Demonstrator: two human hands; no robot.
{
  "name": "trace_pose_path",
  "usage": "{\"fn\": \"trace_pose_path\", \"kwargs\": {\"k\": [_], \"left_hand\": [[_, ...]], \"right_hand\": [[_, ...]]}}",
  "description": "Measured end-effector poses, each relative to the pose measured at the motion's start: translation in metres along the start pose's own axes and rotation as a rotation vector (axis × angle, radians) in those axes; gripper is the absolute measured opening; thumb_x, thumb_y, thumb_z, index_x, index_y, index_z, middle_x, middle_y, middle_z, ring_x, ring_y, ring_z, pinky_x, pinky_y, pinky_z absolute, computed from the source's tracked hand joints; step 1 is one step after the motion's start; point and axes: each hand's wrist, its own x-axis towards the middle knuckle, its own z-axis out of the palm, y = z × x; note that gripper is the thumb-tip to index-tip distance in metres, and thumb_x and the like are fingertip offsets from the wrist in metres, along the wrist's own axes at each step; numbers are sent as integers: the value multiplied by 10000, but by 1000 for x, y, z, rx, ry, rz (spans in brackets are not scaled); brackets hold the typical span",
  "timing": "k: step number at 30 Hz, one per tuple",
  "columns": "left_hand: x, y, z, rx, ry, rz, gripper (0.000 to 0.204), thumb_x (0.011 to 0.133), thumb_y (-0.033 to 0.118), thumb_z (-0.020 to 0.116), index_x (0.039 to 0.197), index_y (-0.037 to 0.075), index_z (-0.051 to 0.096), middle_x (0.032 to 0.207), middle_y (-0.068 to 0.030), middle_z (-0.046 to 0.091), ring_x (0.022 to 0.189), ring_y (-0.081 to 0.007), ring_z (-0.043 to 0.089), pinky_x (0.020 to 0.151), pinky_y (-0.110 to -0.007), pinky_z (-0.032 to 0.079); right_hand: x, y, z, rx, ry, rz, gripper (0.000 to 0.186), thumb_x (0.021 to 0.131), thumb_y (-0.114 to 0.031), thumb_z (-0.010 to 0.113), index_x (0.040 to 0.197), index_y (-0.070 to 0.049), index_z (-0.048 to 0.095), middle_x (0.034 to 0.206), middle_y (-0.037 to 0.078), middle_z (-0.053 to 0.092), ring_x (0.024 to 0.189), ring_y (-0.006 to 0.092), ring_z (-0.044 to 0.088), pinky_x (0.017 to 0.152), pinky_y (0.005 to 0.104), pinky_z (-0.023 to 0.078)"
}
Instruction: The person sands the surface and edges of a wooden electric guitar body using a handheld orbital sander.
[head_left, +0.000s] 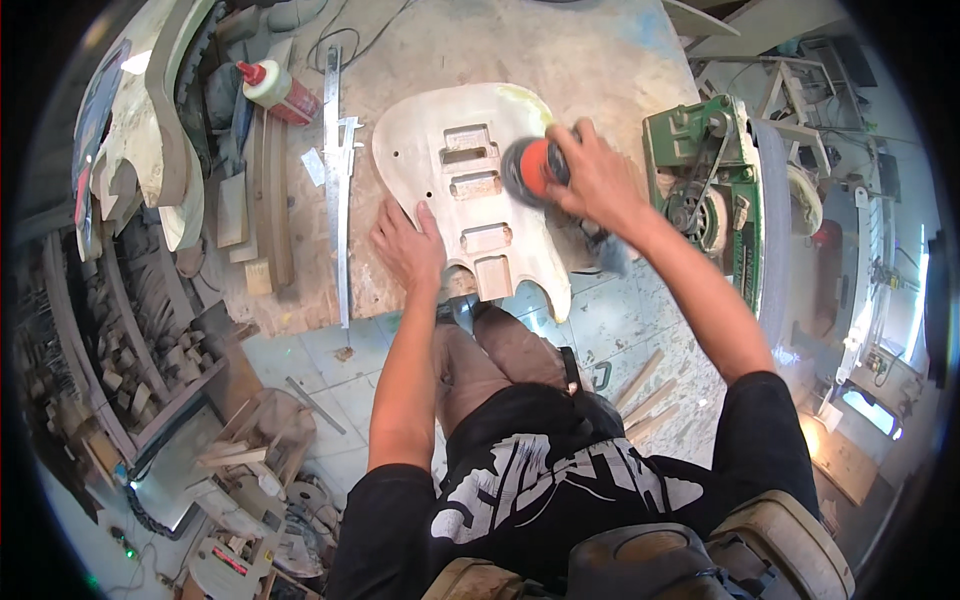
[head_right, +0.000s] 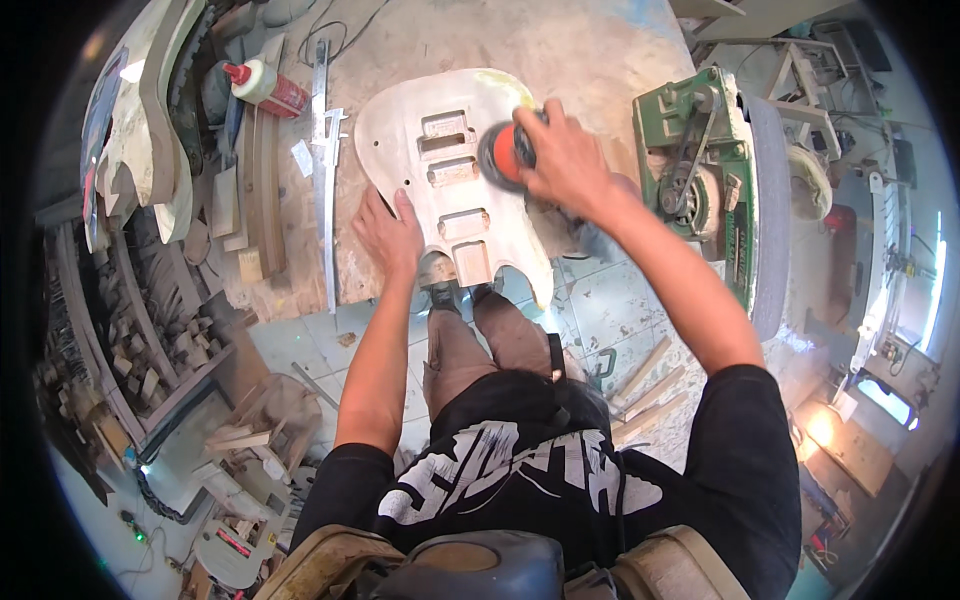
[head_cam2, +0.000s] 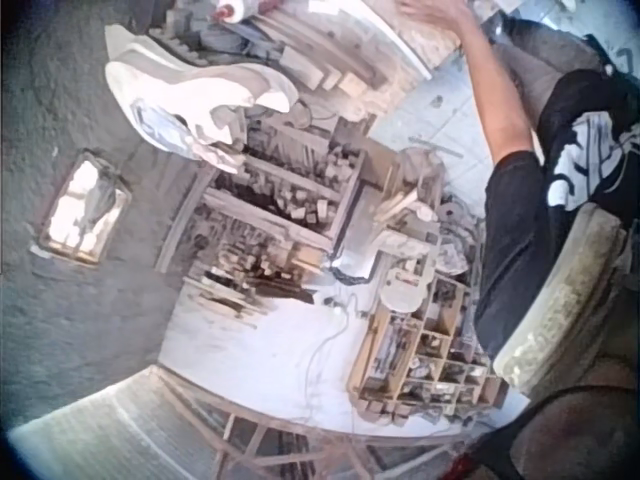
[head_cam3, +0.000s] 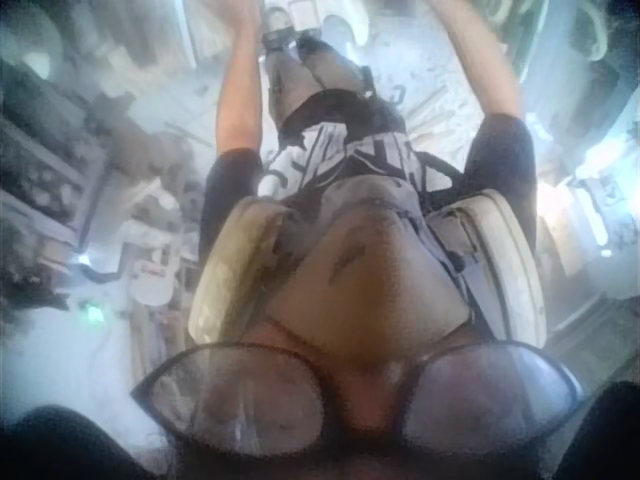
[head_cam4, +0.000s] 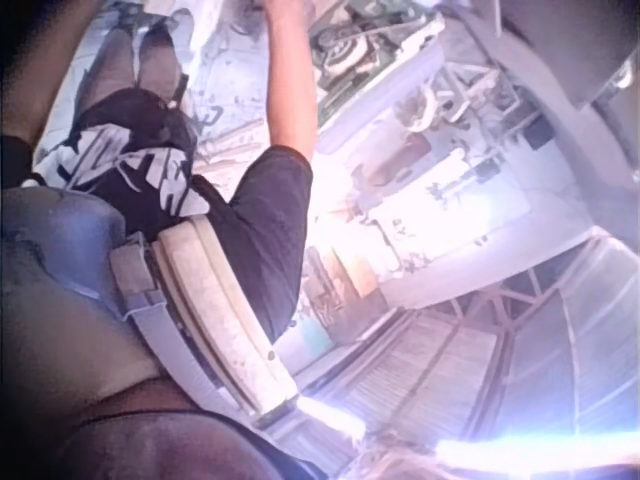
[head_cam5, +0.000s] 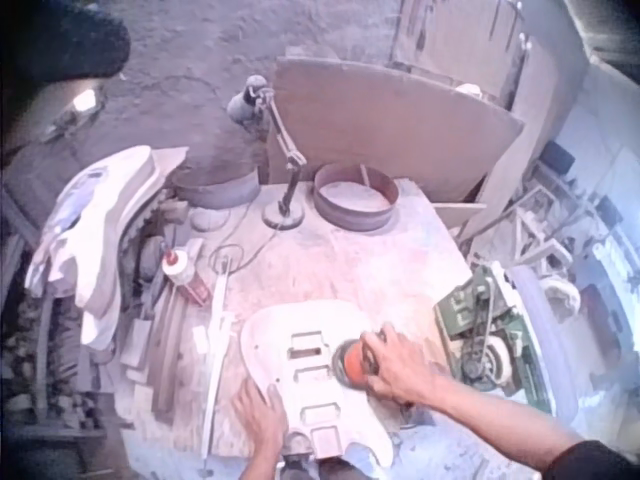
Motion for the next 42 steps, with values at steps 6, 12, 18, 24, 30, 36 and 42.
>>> {"fn": "trace_pose_path", "kwargs": {"k": [6,12,18,24,30,36,42], "left_hand": [[0,5,-6,-18,-44,-25,620,1076,430,572,1509,-12,539,1509,-242,590,1299,-457,529,1138,-553,413],[2,8,-4,-4,-26,-21,617,1079,434,573,1503,-14,540,1498,-236,598,1290,-453,534,1130,-545,421],[1,5,-4,-57,-22,-8,589,1086,390,567,1514,-12,524,1467,-262,601,1311,-464,505,1162,-544,376],[1,0,-1,-41,-27,-5,619,1083,415,575,1514,-26,529,1517,-260,575,1338,-460,501,1169,-552,389],[1,7,-5,-41,-69,-29,629,1083,426,565,1520,-24,522,1523,-255,572,1327,-458,506,1162,-551,395],[2,6,-4,-22,-35,-13,596,1082,395,570,1519,-8,525,1477,-249,604,1302,-452,518,1149,-535,392],[3,5,-2,-9,-28,-10,604,1085,405,563,1528,-3,522,1486,-246,597,1305,-452,510,1157,-532,388]], "right_hand": [[100,22,-3,-74,77,-4,743,726,-262,821,1407,-151,543,1208,239,608,1042,499,692,861,560,587],[151,43,-14,-131,45,48,809,681,-297,817,1425,-165,530,1231,239,624,1012,505,703,875,551,597],[90,23,-8,-82,20,-21,735,736,-221,794,1419,-156,531,1220,253,610,1020,499,695,870,564,590],[20,-3,0,-35,-4,-103,665,783,-147,801,1391,-149,531,1198,243,566,1018,480,677,842,582,580],[35,16,-9,-14,26,9,664,796,-200,808,1404,-150,545,1210,243,582,1036,496,686,863,579,581],[116,38,-13,-69,49,66,720,741,-219,782,1418,-141,547,1210,252,617,1004,515,703,872,567,593],[135,43,-18,-98,-26,64,832,671,-309,839,1425,-175,513,1224,223,618,1021,502,694,879,553,590]]}}
